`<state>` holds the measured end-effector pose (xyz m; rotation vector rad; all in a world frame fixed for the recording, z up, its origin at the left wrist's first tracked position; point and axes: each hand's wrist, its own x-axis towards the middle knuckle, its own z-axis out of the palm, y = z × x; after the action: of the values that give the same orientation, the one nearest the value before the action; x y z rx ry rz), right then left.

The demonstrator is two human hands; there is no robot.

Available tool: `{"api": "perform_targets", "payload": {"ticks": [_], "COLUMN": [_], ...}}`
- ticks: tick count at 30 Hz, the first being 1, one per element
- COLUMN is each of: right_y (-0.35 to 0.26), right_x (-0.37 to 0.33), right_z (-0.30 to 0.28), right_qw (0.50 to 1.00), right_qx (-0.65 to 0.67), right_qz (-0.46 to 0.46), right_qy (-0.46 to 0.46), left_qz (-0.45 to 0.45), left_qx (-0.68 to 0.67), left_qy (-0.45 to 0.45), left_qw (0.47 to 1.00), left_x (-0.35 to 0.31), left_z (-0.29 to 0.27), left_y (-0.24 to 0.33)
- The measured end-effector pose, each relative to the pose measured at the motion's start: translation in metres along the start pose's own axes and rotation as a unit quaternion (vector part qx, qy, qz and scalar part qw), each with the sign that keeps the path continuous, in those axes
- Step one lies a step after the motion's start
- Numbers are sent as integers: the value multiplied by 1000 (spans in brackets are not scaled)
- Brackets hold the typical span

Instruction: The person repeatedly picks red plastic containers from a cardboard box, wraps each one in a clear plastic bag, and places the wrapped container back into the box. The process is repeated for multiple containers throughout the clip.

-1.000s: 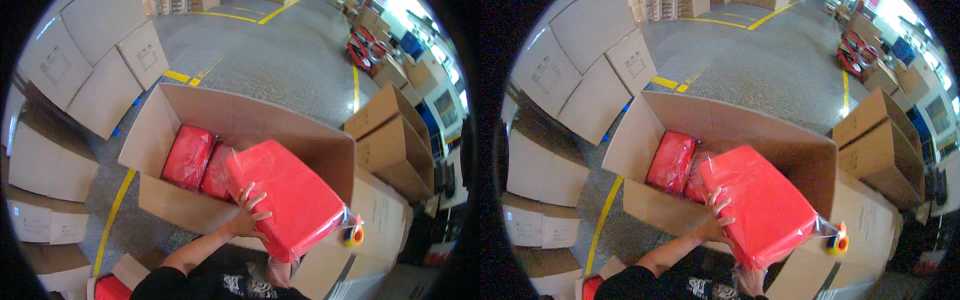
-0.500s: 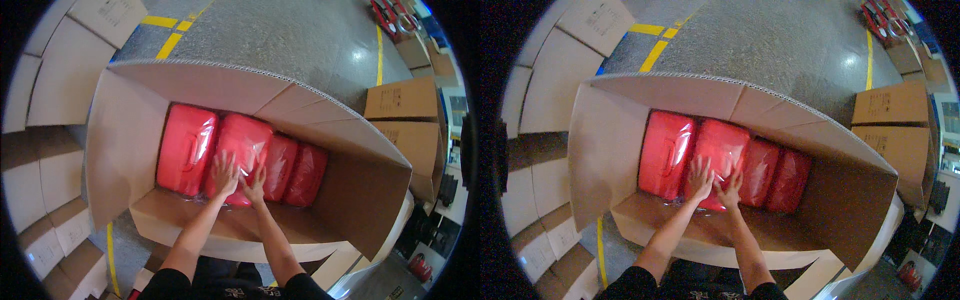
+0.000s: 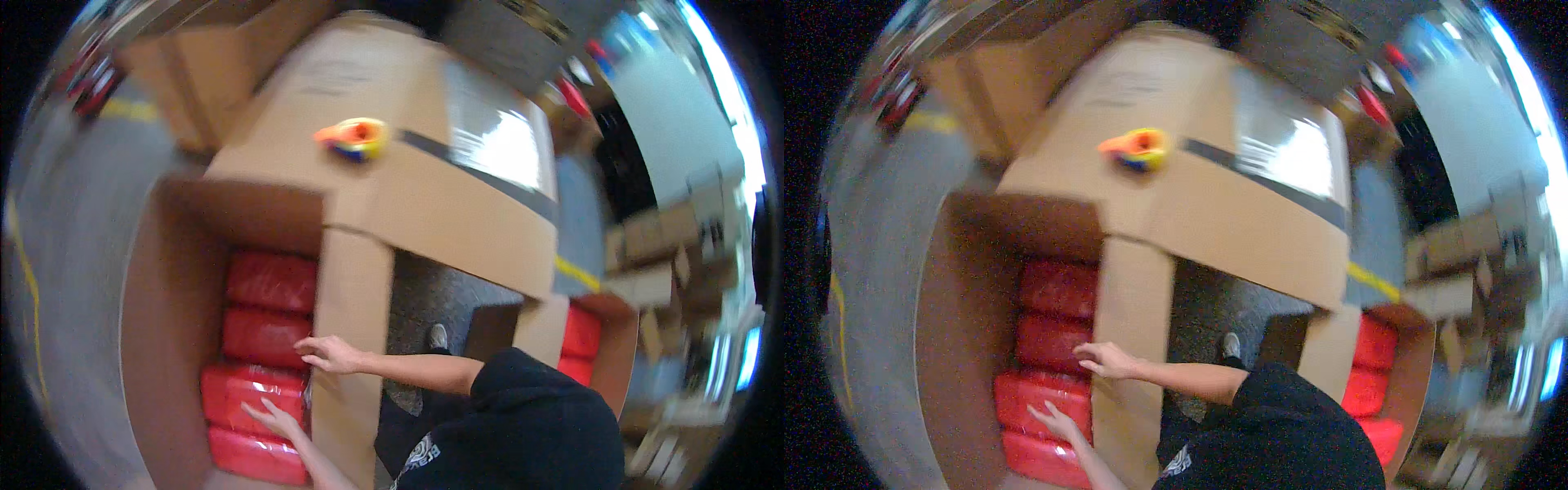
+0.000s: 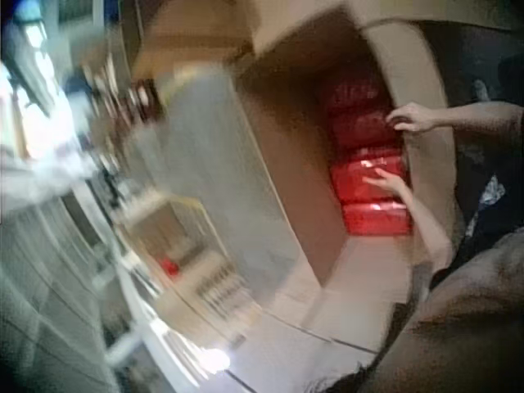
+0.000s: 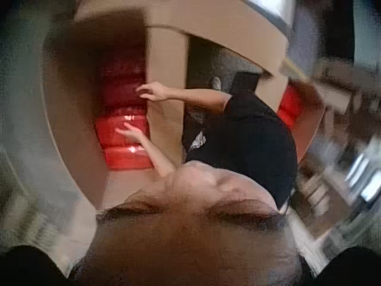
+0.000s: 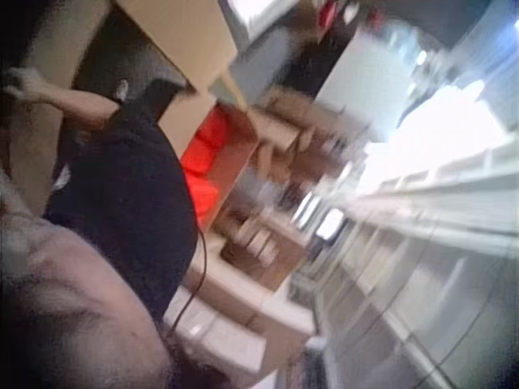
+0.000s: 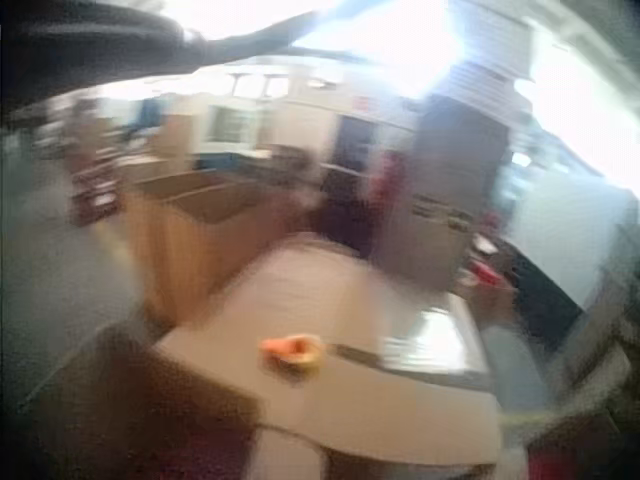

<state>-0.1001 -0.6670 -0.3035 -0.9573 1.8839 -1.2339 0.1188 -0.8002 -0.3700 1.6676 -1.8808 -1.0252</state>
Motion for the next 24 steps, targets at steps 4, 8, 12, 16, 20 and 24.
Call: {"api": "perform_targets", "payload": {"ticks": [4,8,12,16,20,24], "right_y": [38,96,98,55,44,53], "right_x": [-141,-374,-628,-774,-837,-879], "right_z": [-159,-287,-296,-187,-81,3], "right_qw": [978,849,550,241,-22,-79], "right_qx": [42,-1,-79,-61,-248,197], "right_qz": [106,223,344,570,760,703], "right_qy": [174,479,757,783,601,679], "left_qz": [254,420,404,535,456,361], "left_qx": [-79,22,-42,35,167,204], "left_qy": [-67,-280,-637,-772,-867,-902], "left_qw": [962,863,655,342,108,-121], "left_x": [-102,-275,-488,-652,-761,-822], "left_z": [89,208,288,292,290,258], "left_y": [145,265,315,313,296,257]}}
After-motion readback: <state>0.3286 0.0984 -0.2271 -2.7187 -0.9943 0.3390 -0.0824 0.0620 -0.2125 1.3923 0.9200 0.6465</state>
